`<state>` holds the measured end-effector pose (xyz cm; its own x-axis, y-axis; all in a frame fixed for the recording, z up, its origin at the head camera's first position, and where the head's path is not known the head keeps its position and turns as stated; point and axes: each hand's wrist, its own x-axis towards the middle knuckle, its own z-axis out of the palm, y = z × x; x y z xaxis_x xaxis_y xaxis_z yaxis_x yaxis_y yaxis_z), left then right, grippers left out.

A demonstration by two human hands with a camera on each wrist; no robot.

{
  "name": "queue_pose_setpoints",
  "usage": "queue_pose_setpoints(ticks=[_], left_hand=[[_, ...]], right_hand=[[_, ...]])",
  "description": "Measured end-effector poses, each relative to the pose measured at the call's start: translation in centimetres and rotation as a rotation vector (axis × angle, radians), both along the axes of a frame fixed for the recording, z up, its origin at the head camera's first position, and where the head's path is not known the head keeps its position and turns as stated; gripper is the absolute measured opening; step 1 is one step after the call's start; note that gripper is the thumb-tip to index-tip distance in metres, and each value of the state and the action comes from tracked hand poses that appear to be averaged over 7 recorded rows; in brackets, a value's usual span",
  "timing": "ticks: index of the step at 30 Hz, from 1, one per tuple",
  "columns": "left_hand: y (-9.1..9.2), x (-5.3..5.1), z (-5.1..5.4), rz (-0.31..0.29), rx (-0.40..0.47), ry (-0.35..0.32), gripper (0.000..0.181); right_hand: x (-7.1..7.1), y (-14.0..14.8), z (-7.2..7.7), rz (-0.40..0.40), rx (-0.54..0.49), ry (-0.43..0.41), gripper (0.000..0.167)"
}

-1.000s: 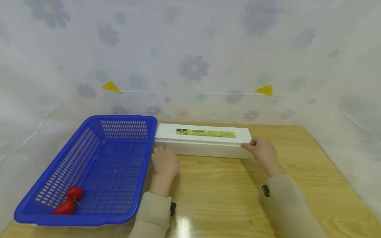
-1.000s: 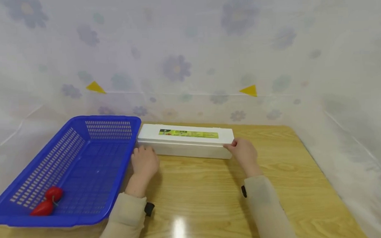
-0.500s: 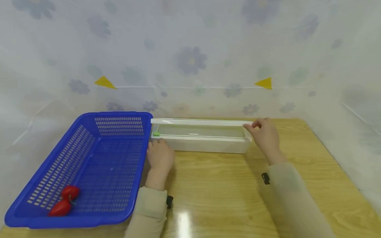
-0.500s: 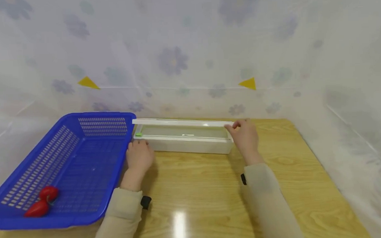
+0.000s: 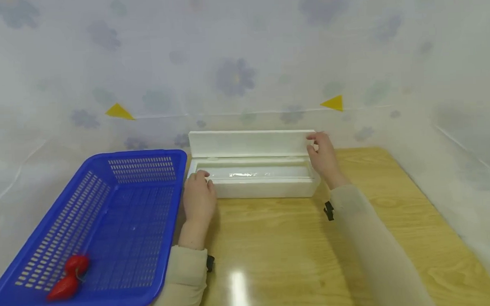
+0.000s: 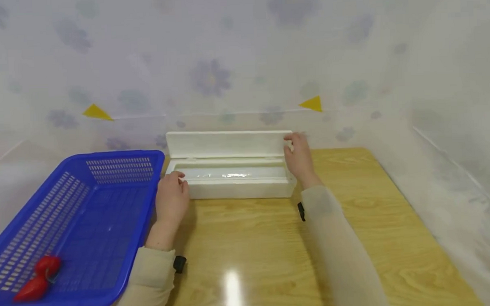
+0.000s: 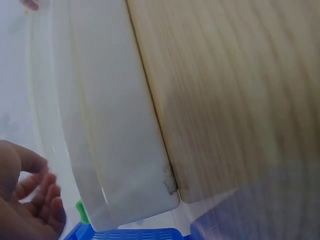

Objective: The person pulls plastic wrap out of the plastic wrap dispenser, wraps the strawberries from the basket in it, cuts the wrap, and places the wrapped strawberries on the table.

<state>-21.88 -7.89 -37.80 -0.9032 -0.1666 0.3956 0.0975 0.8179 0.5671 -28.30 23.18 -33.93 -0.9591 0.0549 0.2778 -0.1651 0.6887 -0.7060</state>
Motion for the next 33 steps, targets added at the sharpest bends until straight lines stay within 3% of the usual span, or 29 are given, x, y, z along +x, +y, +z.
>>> queue_pose_setpoints(ticks=[4, 9, 16, 25, 33], left_hand=[[0.2, -0.9, 0.2, -0.083, -0.113, 0.077, 0.022], [0.0, -1.4, 0.3, -0.118, -0.203, 0.013, 0.021], [-0.2, -1.7, 0.7, -0.107, -0.201, -0.022, 0.016], [-0.5, -1.9, 1.5, -0.1, -0.186, -0.028, 0.017], [-0.2, -2.2, 1.3, -0.113, -0.205, -0.113, 0.021]], right_hand=[[-0.5, 0.3, -0.2, 0.044, 0.05, -0.076, 0.037], [-0.9, 0.7, -0.2, 0.076, 0.073, -0.168, 0.039], [-0.9, 1.3, 0.2, 0.167, 0.097, -0.32, 0.042], [1.3, 3.1, 1.7, 0.396, 0.247, -0.175, 0.03], [1.9, 3.9, 0.5, 0.357, 0.265, -0.199, 0.018]])
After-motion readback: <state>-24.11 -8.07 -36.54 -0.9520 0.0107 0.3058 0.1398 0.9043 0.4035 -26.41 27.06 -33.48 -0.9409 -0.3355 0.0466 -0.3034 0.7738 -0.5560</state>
